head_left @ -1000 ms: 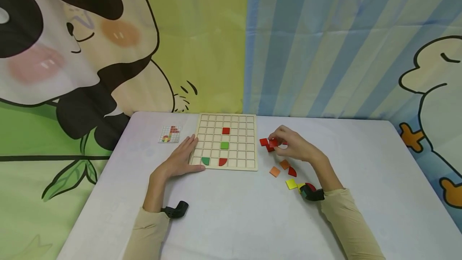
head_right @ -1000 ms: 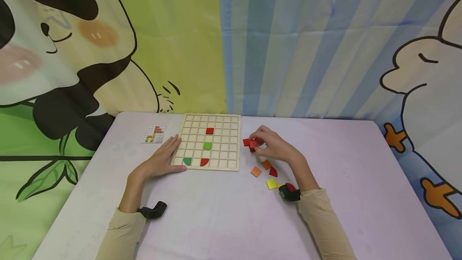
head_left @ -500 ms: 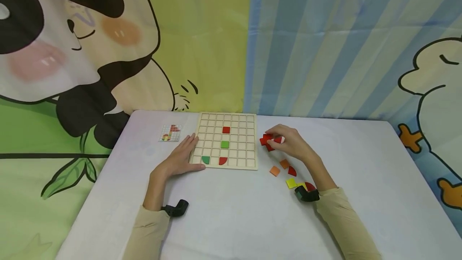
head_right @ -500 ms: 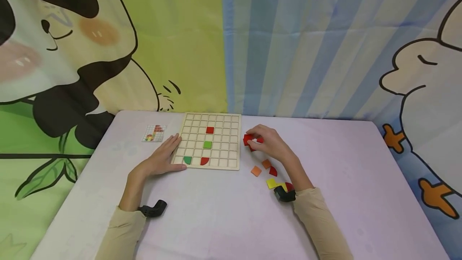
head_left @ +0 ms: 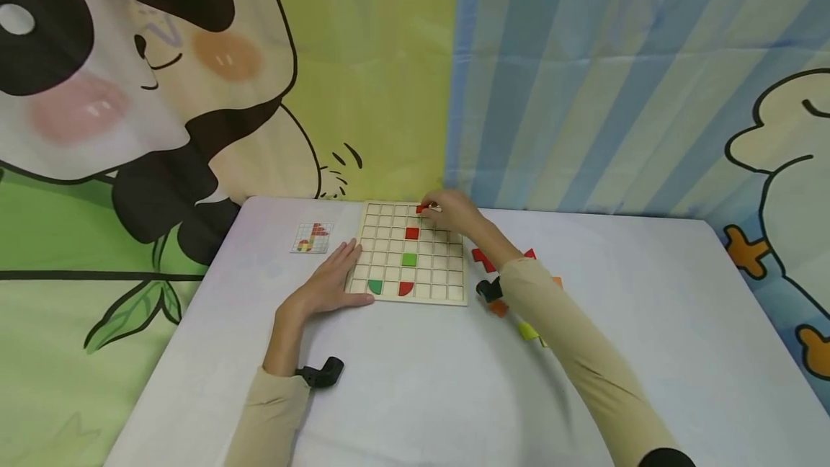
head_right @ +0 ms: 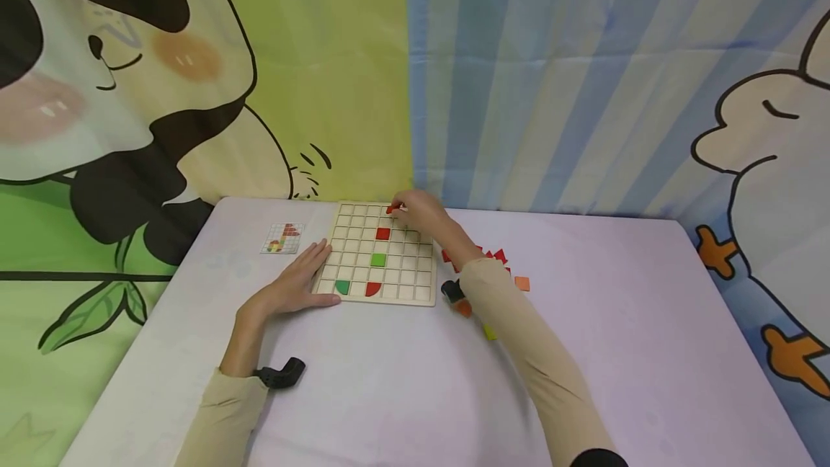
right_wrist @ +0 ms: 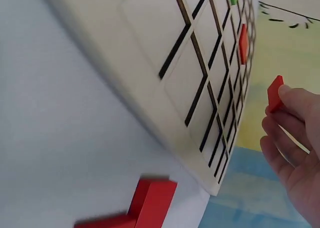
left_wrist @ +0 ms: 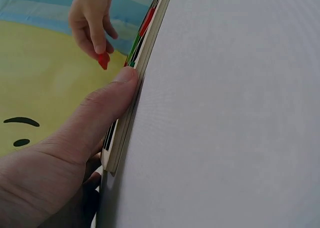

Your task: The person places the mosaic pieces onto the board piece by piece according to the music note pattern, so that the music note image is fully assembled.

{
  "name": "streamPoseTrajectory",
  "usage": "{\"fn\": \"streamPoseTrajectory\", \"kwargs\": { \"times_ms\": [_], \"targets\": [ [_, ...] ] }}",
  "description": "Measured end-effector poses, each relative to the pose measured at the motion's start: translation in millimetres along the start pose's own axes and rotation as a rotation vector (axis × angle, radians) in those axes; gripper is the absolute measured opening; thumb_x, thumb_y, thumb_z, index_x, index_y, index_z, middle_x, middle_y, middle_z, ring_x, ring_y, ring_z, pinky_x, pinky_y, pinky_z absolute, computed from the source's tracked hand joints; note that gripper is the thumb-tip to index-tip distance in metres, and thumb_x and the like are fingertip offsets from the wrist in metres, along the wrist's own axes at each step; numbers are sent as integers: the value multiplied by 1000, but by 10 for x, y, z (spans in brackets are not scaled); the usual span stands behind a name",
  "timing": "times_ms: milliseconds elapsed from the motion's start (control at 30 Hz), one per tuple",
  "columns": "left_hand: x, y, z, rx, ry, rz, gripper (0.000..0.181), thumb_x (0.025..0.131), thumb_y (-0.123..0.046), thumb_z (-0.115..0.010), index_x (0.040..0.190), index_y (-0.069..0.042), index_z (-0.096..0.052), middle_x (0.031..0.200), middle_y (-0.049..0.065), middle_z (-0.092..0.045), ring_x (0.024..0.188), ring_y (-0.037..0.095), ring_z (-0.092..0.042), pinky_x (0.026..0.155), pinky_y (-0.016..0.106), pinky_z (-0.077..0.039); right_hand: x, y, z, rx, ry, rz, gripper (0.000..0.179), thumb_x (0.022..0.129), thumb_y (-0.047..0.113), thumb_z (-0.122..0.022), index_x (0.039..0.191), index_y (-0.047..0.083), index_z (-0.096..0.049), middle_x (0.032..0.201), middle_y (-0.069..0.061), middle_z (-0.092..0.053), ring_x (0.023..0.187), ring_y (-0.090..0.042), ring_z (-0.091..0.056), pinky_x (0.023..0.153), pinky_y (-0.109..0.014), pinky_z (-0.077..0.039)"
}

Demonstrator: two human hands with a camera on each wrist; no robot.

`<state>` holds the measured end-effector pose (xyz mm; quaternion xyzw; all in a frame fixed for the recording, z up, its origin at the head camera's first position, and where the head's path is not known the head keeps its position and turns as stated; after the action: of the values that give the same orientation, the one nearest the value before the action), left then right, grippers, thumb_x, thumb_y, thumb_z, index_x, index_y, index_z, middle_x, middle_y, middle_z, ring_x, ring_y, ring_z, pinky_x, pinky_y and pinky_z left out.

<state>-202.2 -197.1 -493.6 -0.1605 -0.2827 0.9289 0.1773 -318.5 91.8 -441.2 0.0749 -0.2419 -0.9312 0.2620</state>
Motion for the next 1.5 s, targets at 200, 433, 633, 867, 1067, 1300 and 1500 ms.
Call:
{"fn": "streamPoseTrajectory", "kwargs": {
  "times_ms": [200,433,633,867,1067,1300,1500],
  "targets": [
    [7,-7,2,1,7,0,112,88,-52,-78,166,-5,-14,175,13,-5,162,36,-2,129,60,-11,231,-33,-135,-99,23,-23,24,105,20,-62,118,4,-74,115,-12,-77,103,-27,-72,89,-39,-58],
    [7,-1,-10,-1,7,4,112,87,-52,-79,166,-5,-14,175,14,-5,162,36,-2,128,60,-12,288,-34,-212,-90,16,-20,22,107,21,-59,106,5,-74,98,-10,-74,83,-22,-63,77,-35,-52],
    [7,-15,-18,0,2,-9,112,88,-51,-79,166,-3,-15,175,15,-6,162,38,-3,128,61,-13,313,53,-188,-150,55,-10,20,107,17,-58,109,5,-73,106,-12,-75,95,-26,-69,84,-37,-56],
    [9,-7,-13,1,-6,-12,112,87,-51,-79,166,-4,-15,175,15,-6,162,38,-3,128,61,-13,331,85,-174,-153,63,-50,20,106,16,-59,115,5,-73,115,-13,-71,106,-29,-67,90,-38,-56],
    [-2,-9,-12,-7,-6,-16,113,86,-51,-80,166,-3,-15,175,16,-6,161,39,-4,127,62,-14,325,86,-191,-214,33,-54,25,103,21,-65,124,9,-73,129,-14,-63,117,-29,-62,95,-39,-56],
    [1,-35,-3,-5,6,-4,113,87,-51,-80,166,-4,-14,175,14,-5,162,37,-3,128,59,-12,318,82,-185,-250,47,-5,29,103,20,-66,126,5,-73,126,-17,-67,118,-32,-60,100,-42,-53],
    [-3,-24,1,1,3,4,114,86,-53,-80,166,-4,-14,175,14,-5,162,37,-3,128,60,-13,136,124,-65,-114,72,21,42,105,17,-62,144,3,-59,138,-23,-57,123,-37,-57,101,-47,-52]
  ]
}}
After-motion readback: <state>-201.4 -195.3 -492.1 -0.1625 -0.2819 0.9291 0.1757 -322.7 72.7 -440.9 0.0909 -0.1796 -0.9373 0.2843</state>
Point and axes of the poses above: each hand's wrist, its own x-axis towards the middle knuckle, its own z-axis out of the back of the hand, y = z × x, the point moved 1 cm from there along x, towards the middle knuckle
